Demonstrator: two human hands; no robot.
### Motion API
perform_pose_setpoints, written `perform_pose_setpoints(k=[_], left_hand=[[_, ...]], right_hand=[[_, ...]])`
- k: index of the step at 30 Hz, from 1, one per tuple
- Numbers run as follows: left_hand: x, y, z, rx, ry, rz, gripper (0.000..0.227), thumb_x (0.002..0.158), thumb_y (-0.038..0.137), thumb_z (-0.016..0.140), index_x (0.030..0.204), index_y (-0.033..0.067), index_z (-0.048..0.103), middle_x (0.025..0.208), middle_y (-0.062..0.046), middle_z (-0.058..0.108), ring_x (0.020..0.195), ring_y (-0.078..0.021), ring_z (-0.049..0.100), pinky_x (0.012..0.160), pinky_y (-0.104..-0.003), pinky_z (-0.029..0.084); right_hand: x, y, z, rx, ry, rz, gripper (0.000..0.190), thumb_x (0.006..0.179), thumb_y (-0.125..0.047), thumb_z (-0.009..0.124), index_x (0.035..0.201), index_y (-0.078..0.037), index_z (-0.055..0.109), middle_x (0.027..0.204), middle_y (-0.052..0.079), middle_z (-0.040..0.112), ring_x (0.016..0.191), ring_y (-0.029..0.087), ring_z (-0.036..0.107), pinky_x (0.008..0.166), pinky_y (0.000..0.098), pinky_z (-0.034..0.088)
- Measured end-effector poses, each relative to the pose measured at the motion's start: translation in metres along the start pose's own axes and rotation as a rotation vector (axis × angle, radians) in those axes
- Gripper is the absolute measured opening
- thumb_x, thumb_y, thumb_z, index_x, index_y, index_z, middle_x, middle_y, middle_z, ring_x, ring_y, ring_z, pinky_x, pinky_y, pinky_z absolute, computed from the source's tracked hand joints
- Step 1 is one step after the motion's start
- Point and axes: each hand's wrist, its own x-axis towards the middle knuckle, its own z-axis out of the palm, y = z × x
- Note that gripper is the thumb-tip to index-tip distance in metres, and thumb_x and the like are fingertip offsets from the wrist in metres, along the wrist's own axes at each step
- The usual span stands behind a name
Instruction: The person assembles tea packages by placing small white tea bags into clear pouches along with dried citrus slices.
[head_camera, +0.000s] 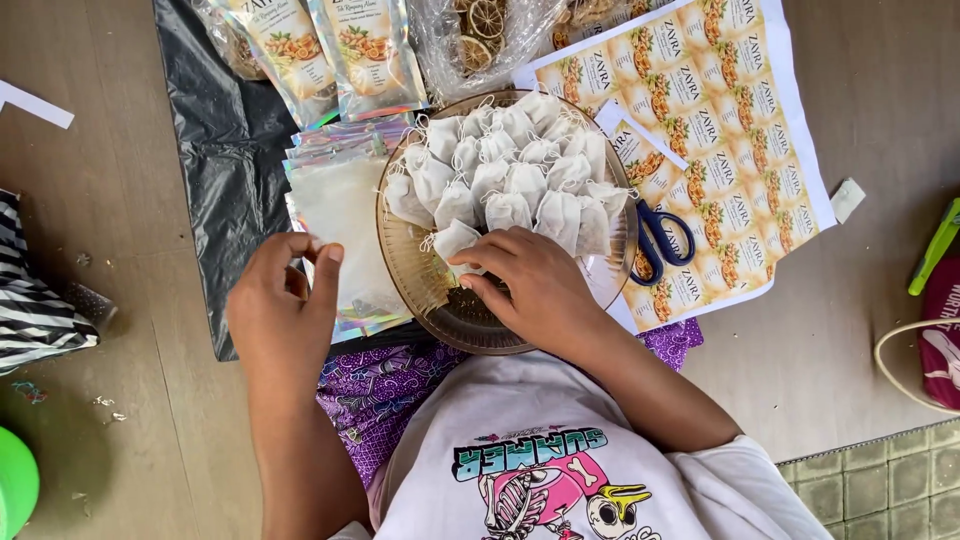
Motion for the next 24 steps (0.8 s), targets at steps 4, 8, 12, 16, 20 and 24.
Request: perform_pose_setpoints(k=[4,8,12,16,20,24], left_hand=[[0.002,0.008,-0.010,-0.221,0.034,-0.001,0.012,0.107,0.012,0.072,0.099,0.0044,0.069,0.073,-0.010,0.059,0.055,-0.0203,0.046,0.052,-0.033,0.041],[0.004,0.023,-0.007,-0.435,0.025,0.050,0.012,0.102,0.010,0.074,0.095,0.0037,0.067,0.074,-0.009,0.065,0.056,-0.0158,0.049,0.052,-0.027,0.041],[0.006,0.038,0.017,-0.593,-0.098,0.089,0.012,0.093,0.004,0.076,0.092,0.0022,0.064,0.076,-0.012,0.072,0.059,-0.0124,0.053,0.052,-0.025,0.043],[0.008,0.058,0.043,-0.596,-0.199,0.123,0.011,0.093,0.007,0.076,0.093,0.0011,0.067,0.072,-0.013,0.071,0.054,-0.0151,0.050,0.049,-0.027,0.042],[0.008,0.065,0.068,-0.611,-0.272,0.145,0.011,0.093,0.011,0.078,0.091,0.0031,0.071,0.069,-0.011,0.069,0.053,-0.0138,0.047,0.049,-0.028,0.041],[0.007,0.066,0.084,-0.643,-0.359,0.117,0.017,0.092,0.019,0.078,0.102,0.0071,0.074,0.071,-0.008,0.066,0.060,-0.0132,0.044,0.055,-0.029,0.043]], right_hand=[[0.001,-0.004,-0.005,0.060,0.021,-0.007,0.018,0.099,-0.018,0.064,0.113,-0.008,0.071,0.094,0.011,0.070,0.088,0.031,0.068,0.077,0.0441,0.056],[-0.001,-0.008,-0.010,0.238,0.093,0.012,0.026,0.098,-0.017,0.066,0.122,-0.008,0.068,0.098,0.011,0.070,0.089,0.029,0.068,0.078,0.0429,0.057],[-0.002,0.006,-0.018,0.552,0.267,0.023,0.045,0.098,-0.025,0.067,0.139,-0.009,0.057,0.114,0.011,0.065,0.100,0.025,0.063,0.085,0.0405,0.055],[-0.001,0.021,-0.027,0.737,0.369,0.012,0.045,0.098,-0.021,0.066,0.139,-0.004,0.057,0.113,0.011,0.060,0.101,0.022,0.059,0.090,0.0391,0.053],[0.000,0.033,-0.023,0.728,0.456,0.135,0.018,0.092,-0.013,0.076,0.109,-0.005,0.074,0.088,0.005,0.068,0.086,0.012,0.059,0.084,0.0286,0.050],[0.000,0.043,-0.014,0.770,0.563,0.213,0.006,0.093,-0.013,0.078,0.096,-0.008,0.078,0.078,0.002,0.070,0.079,0.006,0.054,0.080,0.0232,0.048]])
